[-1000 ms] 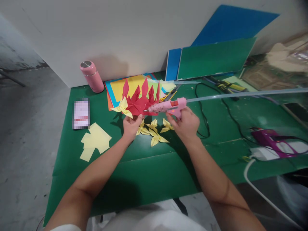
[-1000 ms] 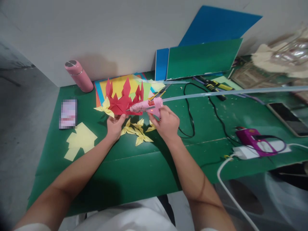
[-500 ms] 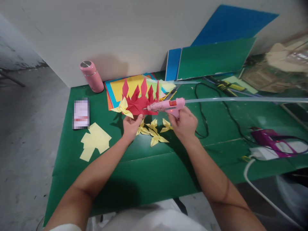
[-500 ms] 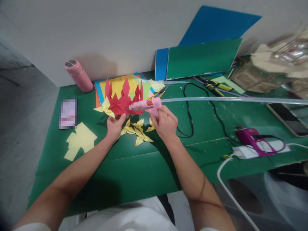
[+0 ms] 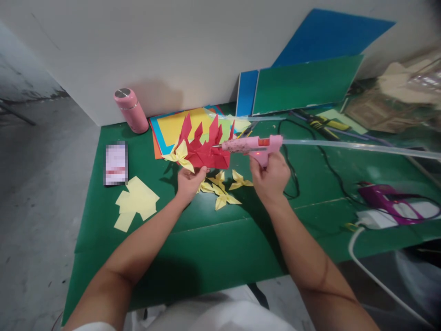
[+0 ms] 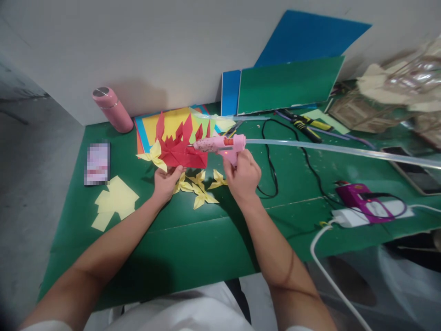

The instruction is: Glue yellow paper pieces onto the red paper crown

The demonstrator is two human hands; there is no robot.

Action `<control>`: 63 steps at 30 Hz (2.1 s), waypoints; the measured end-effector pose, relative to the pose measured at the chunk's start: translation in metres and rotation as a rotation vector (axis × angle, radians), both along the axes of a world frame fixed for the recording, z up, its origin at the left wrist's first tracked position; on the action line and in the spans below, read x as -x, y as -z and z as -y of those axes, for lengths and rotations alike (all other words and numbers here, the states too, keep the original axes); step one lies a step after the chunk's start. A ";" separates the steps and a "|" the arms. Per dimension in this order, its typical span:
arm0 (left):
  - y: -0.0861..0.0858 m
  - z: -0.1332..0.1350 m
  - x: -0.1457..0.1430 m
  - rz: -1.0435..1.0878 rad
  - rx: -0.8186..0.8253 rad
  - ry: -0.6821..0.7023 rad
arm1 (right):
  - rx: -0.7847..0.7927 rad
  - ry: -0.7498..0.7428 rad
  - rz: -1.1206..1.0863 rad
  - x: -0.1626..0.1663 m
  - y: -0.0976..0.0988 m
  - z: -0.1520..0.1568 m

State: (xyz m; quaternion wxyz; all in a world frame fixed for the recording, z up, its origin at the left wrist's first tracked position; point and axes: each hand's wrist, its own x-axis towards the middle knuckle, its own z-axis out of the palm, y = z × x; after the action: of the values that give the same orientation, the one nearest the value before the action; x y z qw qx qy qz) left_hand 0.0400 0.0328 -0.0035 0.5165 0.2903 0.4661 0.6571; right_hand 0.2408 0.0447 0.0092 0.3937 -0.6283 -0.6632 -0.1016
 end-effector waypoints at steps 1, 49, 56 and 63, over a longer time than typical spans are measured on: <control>0.000 0.000 0.000 0.004 0.003 -0.006 | 0.006 0.008 -0.034 0.000 -0.001 0.000; -0.003 -0.008 0.002 0.156 -0.002 -0.176 | 0.588 -0.658 0.328 0.040 -0.006 0.010; 0.000 -0.008 0.003 0.142 0.000 -0.178 | 0.601 -0.756 0.235 0.037 -0.010 0.008; -0.006 -0.008 0.002 0.165 0.015 -0.193 | 0.610 -0.857 0.232 0.029 -0.022 0.008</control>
State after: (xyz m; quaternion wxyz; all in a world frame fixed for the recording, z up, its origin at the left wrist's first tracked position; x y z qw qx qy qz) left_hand 0.0380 0.0403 0.0024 0.4895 0.1851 0.4527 0.7219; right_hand 0.2115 0.0372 0.0314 0.1234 -0.3717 -0.8988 0.1966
